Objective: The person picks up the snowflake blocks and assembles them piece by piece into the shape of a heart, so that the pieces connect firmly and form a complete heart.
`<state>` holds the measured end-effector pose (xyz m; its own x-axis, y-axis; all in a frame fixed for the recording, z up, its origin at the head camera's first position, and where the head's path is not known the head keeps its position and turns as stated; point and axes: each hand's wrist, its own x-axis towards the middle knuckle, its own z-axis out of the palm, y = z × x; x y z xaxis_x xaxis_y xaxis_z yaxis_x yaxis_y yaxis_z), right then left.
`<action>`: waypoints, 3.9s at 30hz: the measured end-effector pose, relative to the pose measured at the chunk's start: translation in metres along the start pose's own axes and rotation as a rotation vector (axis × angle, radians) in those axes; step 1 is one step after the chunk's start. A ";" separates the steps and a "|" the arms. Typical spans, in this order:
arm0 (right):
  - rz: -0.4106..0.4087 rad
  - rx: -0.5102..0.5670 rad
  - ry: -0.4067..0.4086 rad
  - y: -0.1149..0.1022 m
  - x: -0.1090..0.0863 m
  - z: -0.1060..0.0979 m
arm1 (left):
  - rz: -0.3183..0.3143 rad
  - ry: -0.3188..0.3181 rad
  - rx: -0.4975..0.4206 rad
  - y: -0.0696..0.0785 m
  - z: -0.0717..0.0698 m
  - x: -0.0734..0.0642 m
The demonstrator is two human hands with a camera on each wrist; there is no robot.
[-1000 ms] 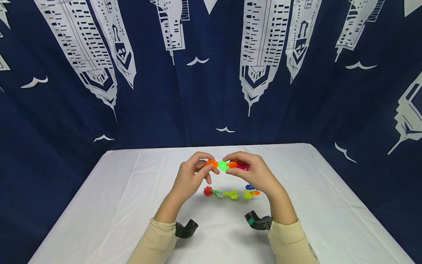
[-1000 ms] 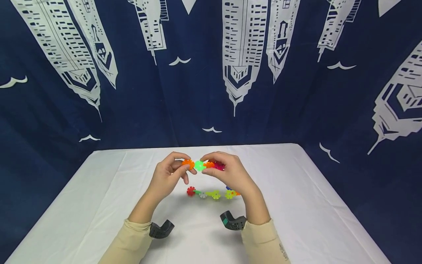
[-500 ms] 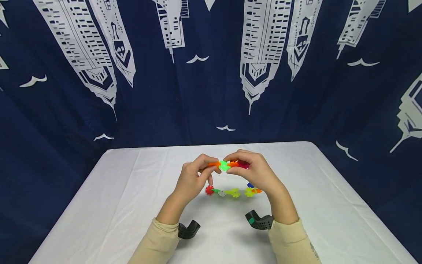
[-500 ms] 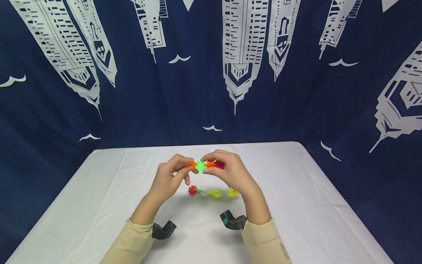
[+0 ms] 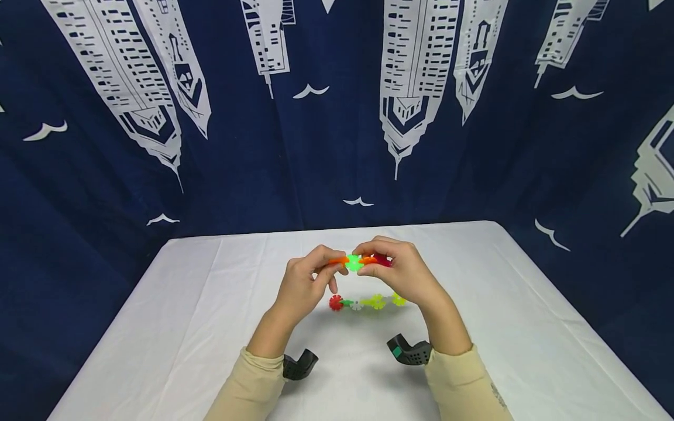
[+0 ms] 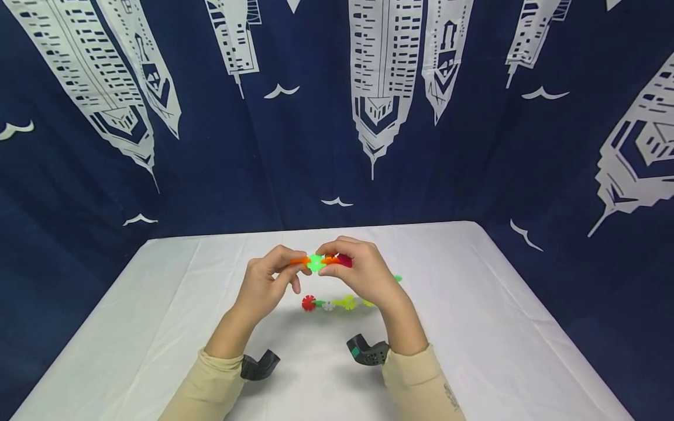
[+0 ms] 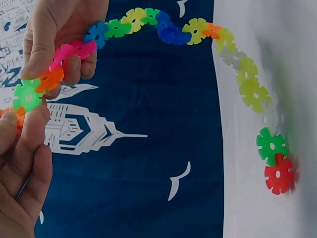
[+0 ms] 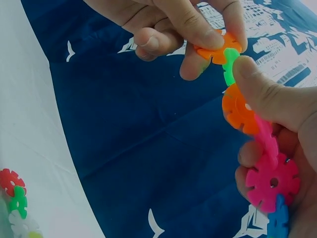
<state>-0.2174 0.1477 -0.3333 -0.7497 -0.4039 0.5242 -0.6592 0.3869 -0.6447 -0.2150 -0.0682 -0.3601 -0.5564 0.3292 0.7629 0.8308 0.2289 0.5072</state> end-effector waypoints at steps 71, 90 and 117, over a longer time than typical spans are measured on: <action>0.665 0.324 -0.054 0.155 0.001 0.040 | -1.030 -0.424 -0.023 -0.072 -0.043 -0.089; 0.276 -0.210 -0.637 0.097 -0.051 0.001 | -0.466 -0.807 0.356 -0.058 -0.050 -0.073; 0.052 -0.257 -0.453 0.087 -0.048 0.046 | -0.240 -0.871 0.445 -0.051 -0.009 -0.060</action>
<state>-0.2363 0.1623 -0.4402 -0.7195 -0.6745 0.1652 -0.6570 0.5842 -0.4765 -0.2237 -0.1076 -0.4278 -0.6687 0.7435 0.0109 0.7163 0.6403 0.2773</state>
